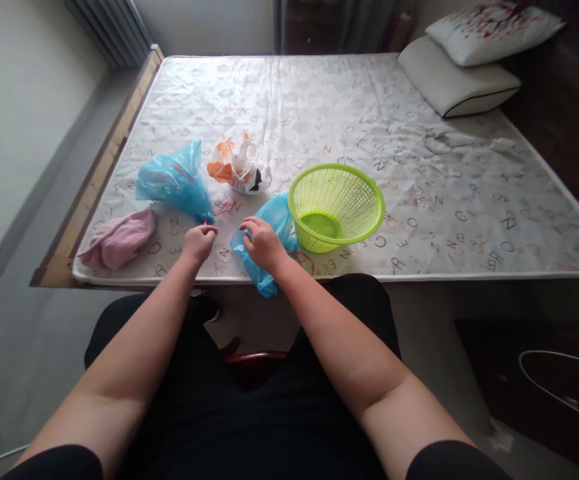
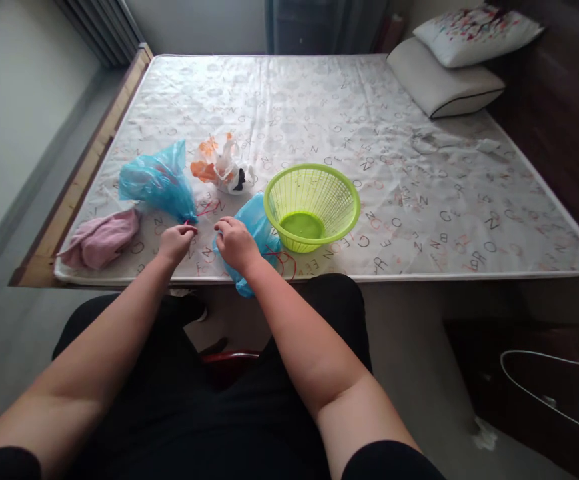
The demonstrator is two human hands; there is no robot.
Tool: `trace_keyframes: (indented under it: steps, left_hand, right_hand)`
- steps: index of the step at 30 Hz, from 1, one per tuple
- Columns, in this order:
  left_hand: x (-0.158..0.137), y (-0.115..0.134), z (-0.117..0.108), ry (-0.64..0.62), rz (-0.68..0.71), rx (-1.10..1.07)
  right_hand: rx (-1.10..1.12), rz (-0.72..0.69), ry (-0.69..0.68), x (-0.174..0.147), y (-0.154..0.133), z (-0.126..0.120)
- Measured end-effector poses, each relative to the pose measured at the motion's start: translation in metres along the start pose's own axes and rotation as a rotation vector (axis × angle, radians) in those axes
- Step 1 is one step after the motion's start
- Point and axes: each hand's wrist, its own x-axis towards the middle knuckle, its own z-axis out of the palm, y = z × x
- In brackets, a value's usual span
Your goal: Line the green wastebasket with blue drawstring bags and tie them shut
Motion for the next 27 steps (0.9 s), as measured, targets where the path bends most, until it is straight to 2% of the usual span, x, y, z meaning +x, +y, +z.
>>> trace_keyframes:
  steps: [2, 4, 5, 7, 9, 11, 14, 16, 18, 19, 20, 22, 24, 25, 27]
  left_hand:
    - [-0.015, 0.020, -0.015, 0.096, 0.105, -0.209]
    - [-0.029, 0.042, -0.034, 0.042, 0.173, -0.397]
    - [-0.035, 0.051, -0.043, -0.037, 0.181, -0.478]
    - [-0.046, 0.067, -0.062, -0.300, 0.185, -0.555]
    - [-0.055, 0.079, -0.078, -0.552, 0.185, -0.599]
    - [-0.064, 0.088, -0.090, -0.748, 0.215, -0.583]
    - [-0.075, 0.097, -0.105, -0.967, 0.249, -0.397]
    - [-0.077, 0.095, -0.110, -1.015, 0.209, -0.236]
    - [-0.072, 0.084, -0.111, -0.954, 0.133, -0.120]
    - [-0.068, 0.077, -0.109, -0.882, 0.093, -0.083]
    - [-0.063, 0.069, -0.105, -0.776, 0.060, -0.048]
    - [-0.054, 0.055, -0.095, -0.469, 0.048, 0.034]
    - [-0.049, 0.050, -0.082, -0.186, 0.121, 0.107]
    - [-0.048, 0.050, -0.076, -0.113, 0.177, 0.114]
    - [-0.049, 0.057, -0.065, -0.121, 0.284, 0.054]
  right_hand:
    - [-0.011, 0.012, 0.003, 0.001, 0.001, -0.003]
    - [-0.025, 0.027, -0.006, 0.001, 0.001, -0.004]
    - [-0.032, 0.033, -0.012, 0.000, 0.000, -0.004]
    - [-0.044, 0.044, -0.016, -0.002, -0.003, -0.002]
    - [-0.049, 0.043, -0.010, -0.006, -0.008, 0.001]
    - [-0.021, 0.020, -0.017, -0.008, -0.013, 0.005]
    - [0.058, 0.000, -0.098, -0.009, -0.017, 0.010]
    - [0.058, 0.043, -0.161, -0.009, -0.017, 0.012]
    - [0.051, 0.097, -0.177, -0.009, -0.013, 0.013]
    - [0.068, 0.119, -0.159, -0.009, -0.011, 0.013]
    - [0.104, 0.136, -0.126, -0.009, -0.009, 0.013]
    - [0.197, 0.168, -0.040, -0.008, -0.004, 0.012]
    - [0.269, 0.191, 0.022, -0.008, -0.001, 0.011]
    - [0.291, 0.195, 0.035, -0.008, 0.000, 0.010]
    - [0.309, 0.180, 0.035, -0.008, -0.001, 0.009]
